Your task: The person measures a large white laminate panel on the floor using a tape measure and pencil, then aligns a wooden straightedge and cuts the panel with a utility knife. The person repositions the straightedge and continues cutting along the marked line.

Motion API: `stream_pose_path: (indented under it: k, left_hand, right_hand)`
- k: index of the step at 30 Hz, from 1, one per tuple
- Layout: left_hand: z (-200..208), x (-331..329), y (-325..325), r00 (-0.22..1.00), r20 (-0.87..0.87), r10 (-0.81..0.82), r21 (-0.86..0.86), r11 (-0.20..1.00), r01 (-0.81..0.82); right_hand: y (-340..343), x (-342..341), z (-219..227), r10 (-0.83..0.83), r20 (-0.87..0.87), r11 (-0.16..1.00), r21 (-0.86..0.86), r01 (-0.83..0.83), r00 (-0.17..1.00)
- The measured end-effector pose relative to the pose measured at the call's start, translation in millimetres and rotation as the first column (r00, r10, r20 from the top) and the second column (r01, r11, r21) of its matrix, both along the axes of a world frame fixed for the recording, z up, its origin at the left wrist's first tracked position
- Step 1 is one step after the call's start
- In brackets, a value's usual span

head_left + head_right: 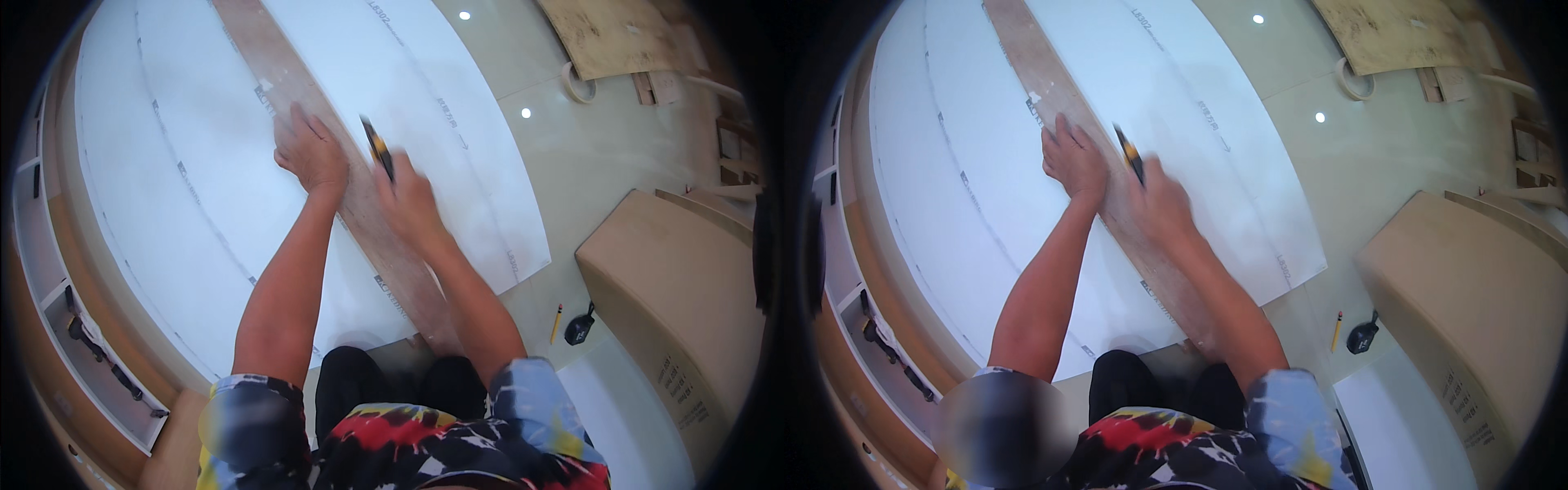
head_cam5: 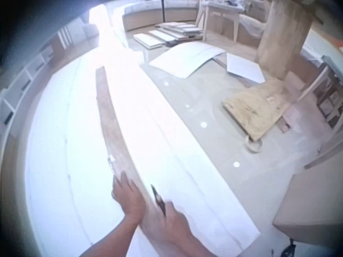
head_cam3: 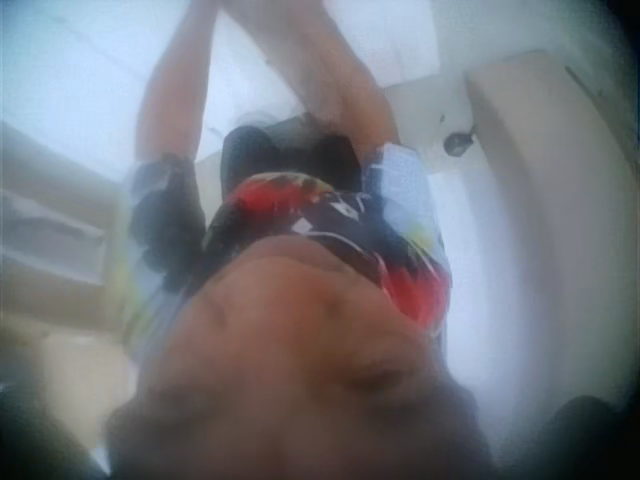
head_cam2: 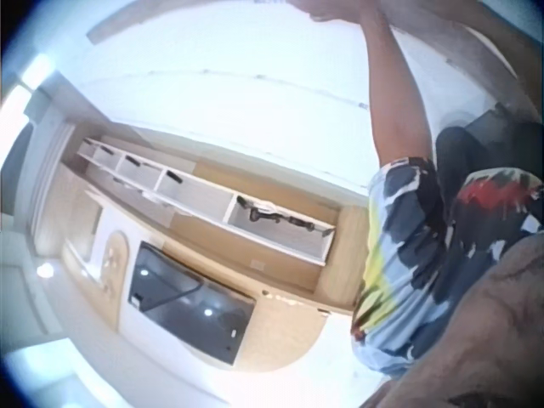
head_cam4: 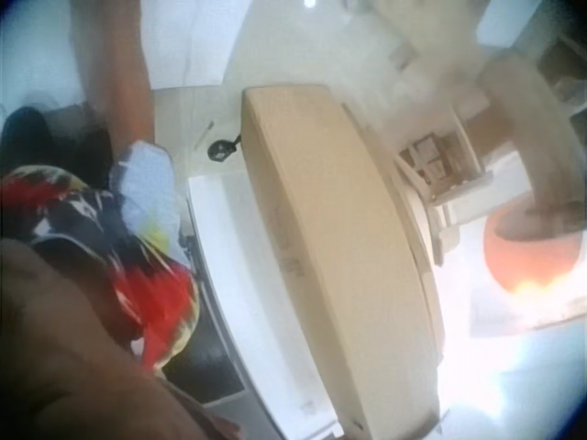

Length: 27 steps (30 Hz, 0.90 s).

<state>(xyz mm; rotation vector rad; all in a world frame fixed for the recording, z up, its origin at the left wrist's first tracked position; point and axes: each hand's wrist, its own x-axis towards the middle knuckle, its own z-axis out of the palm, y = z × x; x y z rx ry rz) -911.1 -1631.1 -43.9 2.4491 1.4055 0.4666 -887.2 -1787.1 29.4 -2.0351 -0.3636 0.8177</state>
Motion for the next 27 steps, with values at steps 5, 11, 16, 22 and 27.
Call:
stream_pose_path:
  k: [5,11,16,22,27]
  left_hand:
    - [-1,2,-6,0.999,-0.007,-0.044,-0.042,0.998,0.044]
    - [-6,2,-3,1.0,-0.02,-0.021,-0.017,1.0,0.02]
    - [-6,1,-4,0.999,-0.021,-0.027,-0.031,0.999,0.026]
    - [4,0,-4,0.999,-0.023,-0.047,-0.075,0.996,0.045]
    - [-9,3,-5,0.994,-0.003,-0.108,0.235,0.966,0.106]
  right_hand:
    - [101,73,-16,0.211,0.177,0.968,-0.176,-0.18,0.961]
    - [131,89,-28,0.289,0.18,0.943,-0.223,-0.247,0.94]
    - [139,96,-28,0.322,0.177,0.934,-0.222,-0.281,0.93]
    - [143,102,-15,0.445,0.12,0.858,-0.342,-0.383,0.888]
    - [118,95,-1,0.53,0.122,0.784,-0.448,-0.429,0.839]
